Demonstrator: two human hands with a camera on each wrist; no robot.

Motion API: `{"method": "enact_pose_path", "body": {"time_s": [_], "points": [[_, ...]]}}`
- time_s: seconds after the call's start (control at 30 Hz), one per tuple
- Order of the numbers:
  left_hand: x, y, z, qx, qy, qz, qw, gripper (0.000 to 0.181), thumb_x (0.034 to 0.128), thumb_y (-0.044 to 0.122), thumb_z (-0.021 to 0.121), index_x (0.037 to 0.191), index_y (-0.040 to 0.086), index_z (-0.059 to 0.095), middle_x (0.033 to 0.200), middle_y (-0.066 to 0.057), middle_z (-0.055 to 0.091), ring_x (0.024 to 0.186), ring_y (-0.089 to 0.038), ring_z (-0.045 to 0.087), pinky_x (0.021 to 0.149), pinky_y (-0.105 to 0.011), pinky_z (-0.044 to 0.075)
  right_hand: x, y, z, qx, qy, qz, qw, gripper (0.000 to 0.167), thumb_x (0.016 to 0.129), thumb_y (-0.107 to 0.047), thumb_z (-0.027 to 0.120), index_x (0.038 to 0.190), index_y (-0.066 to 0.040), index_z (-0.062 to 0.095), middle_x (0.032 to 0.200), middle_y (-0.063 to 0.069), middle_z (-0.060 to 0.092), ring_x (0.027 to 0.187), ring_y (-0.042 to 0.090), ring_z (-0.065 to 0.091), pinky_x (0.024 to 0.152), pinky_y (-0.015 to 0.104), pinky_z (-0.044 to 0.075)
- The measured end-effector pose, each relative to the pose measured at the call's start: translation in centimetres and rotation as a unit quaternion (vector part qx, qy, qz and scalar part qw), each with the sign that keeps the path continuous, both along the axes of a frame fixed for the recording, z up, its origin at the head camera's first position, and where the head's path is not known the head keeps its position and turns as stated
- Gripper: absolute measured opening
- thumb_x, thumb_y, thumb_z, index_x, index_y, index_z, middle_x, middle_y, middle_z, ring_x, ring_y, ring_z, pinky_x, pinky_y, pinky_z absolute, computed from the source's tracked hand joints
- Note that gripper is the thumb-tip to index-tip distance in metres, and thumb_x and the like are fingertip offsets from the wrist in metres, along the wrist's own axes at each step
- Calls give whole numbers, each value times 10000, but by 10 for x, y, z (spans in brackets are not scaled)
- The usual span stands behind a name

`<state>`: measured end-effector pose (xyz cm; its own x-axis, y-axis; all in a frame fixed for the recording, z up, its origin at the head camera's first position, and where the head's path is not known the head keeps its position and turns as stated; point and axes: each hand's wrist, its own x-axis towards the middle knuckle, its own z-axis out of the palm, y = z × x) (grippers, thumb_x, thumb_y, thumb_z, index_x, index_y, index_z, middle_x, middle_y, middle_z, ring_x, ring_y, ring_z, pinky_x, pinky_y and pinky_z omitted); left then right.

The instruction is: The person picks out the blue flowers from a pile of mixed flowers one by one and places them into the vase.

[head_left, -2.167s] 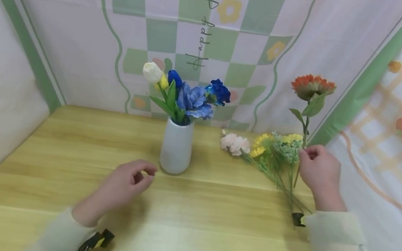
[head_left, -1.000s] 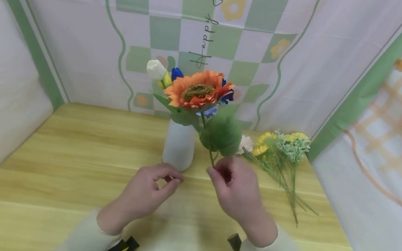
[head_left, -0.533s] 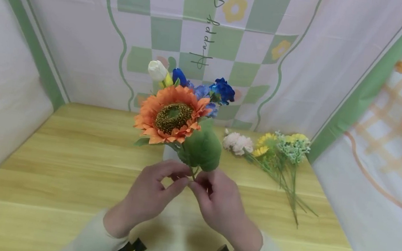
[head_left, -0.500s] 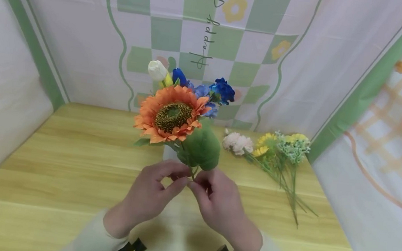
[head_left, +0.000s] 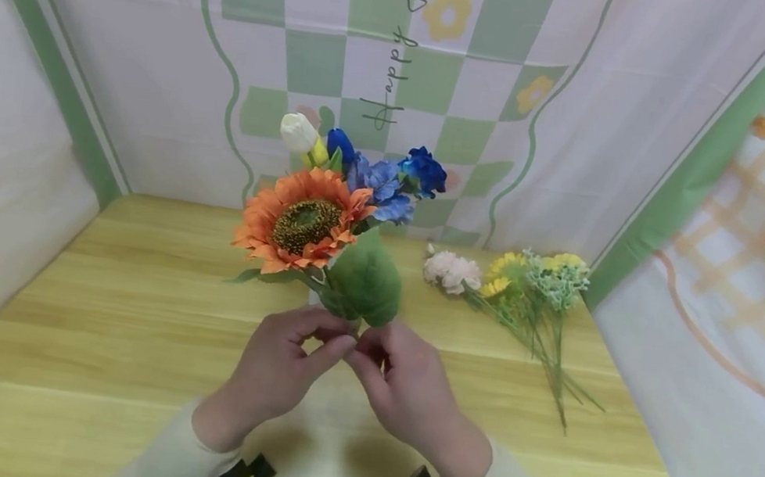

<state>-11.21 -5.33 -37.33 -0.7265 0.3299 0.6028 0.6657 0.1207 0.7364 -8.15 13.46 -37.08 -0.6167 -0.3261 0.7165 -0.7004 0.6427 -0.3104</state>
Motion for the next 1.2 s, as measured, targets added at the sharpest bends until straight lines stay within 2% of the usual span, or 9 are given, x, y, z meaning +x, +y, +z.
{"method": "enact_pose_path", "body": {"time_s": [0.17, 0.3, 0.47, 0.57, 0.67, 0.77, 0.9, 1.0, 1.2], "points": [[-4, -6, 2, 290, 11, 196, 9994, 78, 901, 62, 735, 934, 132, 731, 875, 126, 705, 797, -102, 681, 706, -289, 572, -5, 0, 4, 58, -252, 321, 9991, 203, 972, -296, 652, 920, -112, 586, 784, -44, 573, 633, 78, 514, 535, 179, 445], [-11, -15, 8, 627, 24, 479, 9969, 76, 890, 10, 728, 915, 80, 710, 896, 53, 718, 803, -143, 688, 745, -267, 572, -14, 7, 3, -103, -543, 484, 9973, 271, 1026, -346, 552, 927, -101, 610, 769, -62, 558, 641, 76, 513, 543, 219, 470], [-23, -26, 21, 730, 193, 973, 9924, 30, 891, 7, 717, 914, 21, 704, 900, -12, 724, 810, -154, 683, 776, -235, 559, -33, 25, 5, -414, -1251, -72, 9912, 146, 1017, -212, 562, 977, -88, 627, 783, -66, 557, 662, 90, 514, 583, 280, 485], [-30, -30, 32, 709, 473, 1199, 9891, 33, 898, 7, 706, 928, -1, 697, 889, -30, 721, 810, -150, 679, 779, -225, 554, -48, 32, 7, -300, -1847, -681, 9800, 180, 994, -226, 611, 1065, -63, 635, 892, -11, 602, 777, 139, 567, 678, 330, 515], [-37, -34, 44, 774, 687, 1363, 9852, 34, 906, -2, 694, 936, -19, 688, 897, -49, 721, 820, -147, 682, 772, -219, 551, -66, 35, 6, 48, -2473, -1119, 9624, 380, 968, -289, 655, 1238, -29, 595, 1105, 61, 627, 976, 200, 602, 822, 394, 529], [-42, -36, 55, 832, 810, 1487, 9820, 45, 924, 5, 684, 954, -28, 682, 911, -59, 719, 820, -137, 676, 751, -210, 547, -83, 32, 2, 350, -2964, -1310, 9454, 619, 943, -355, 686, 1419, -22, 471, 1343, 124, 555, 1161, 263, 568, 958, 453, 486], [-49, -37, 66, 938, 939, 1641, 9775, 84, 944, 42, 682, 989, -28, 683, 923, -56, 722, 803, -126, 665, 699, -201, 538, -105, 25, 0, 244, -3245, -1240, 9374, 886, 891, -424, 740, 1548, -45, 282, 1529, 155, 387, 1330, 311, 447, 1081, 480, 376], [-53, -36, 71, 1144, 1030, 1787, 9718, 103, 945, 56, 686, 999, -32, 686, 908, -60, 727, 786, -125, 658, 681, -200, 526, -120, 19, 2, -268, -3407, -1003, 9344, 1034, 838, -465, 785, 1589, -100, 175, 1568, 138, 332, 1387, 298, 378, 1116, 475, 321], [-61, -32, 75, 1307, 1082, 2027, 9644, 98, 939, 55, 689, 993, -27, 692, 898, -64, 731, 768, -125, 654, 673, -203, 514, -138, 4, -4, -1247, -3769, -743, 9148, 1123, 773, -440, 852, 1589, -155, 136, 1543, 117, 368, 1360, 295, 412, 1090, 487, 356]]}}
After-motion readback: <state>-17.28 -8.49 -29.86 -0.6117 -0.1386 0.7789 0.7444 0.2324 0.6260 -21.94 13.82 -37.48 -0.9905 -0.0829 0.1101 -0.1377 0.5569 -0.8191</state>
